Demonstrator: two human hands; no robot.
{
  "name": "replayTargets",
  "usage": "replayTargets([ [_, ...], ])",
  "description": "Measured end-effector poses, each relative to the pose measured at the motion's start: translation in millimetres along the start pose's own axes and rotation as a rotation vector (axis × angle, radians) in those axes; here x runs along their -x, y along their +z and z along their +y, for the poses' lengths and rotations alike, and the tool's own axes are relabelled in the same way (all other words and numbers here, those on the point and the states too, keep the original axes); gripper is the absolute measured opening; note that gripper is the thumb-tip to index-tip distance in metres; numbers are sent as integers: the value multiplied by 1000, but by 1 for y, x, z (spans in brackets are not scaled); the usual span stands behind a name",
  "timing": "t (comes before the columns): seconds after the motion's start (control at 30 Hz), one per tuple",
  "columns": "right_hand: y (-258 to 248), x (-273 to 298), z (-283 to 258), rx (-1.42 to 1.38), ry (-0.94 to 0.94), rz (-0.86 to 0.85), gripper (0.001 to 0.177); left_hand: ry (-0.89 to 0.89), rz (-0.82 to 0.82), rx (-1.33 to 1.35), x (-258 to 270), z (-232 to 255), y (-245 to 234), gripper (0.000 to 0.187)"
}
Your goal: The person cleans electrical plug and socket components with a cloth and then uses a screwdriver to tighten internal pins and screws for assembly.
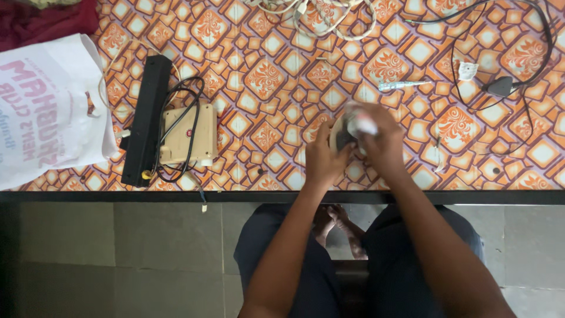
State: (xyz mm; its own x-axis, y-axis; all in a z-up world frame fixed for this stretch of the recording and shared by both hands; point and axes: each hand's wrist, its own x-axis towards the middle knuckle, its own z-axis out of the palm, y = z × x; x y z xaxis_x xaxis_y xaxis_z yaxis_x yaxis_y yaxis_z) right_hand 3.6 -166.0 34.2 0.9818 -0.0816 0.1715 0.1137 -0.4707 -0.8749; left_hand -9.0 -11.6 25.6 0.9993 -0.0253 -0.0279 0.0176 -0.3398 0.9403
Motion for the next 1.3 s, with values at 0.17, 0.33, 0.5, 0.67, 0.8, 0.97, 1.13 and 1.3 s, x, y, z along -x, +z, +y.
replayTargets([
  [0.17, -15, -11, 7, -314, 22, 234, 42, 225, 62, -182, 0, 4, -10, 50],
  [0.33, -6, -3, -22, 236, -550, 7, 33, 281, 110, -178, 1, 11, -8, 52],
  [0.5, -9, -6, -8, 2, -203, 28, 34, 245, 67, -181, -2, 8, -12, 44],
  [0.67, -15, -10, -4, -206, 104, 121, 28, 286, 80, -229, -1, 11, -15, 36],
  [0.8, -14, -6, -26, 102, -474, 13, 38, 309, 106, -215, -3, 9, -13, 32],
  [0.97, -6, -8, 1, -106, -101, -32, 51, 183, 41, -184, -7, 3, -16, 44],
  [1.13, -9, 0, 27, -504, 278, 26, 36, 23, -6, 597, -14, -13, -7, 67],
  [1.3, 2, 19, 14, -401, 15, 47, 36, 15, 36, 448, -8, -32, 0, 61],
])
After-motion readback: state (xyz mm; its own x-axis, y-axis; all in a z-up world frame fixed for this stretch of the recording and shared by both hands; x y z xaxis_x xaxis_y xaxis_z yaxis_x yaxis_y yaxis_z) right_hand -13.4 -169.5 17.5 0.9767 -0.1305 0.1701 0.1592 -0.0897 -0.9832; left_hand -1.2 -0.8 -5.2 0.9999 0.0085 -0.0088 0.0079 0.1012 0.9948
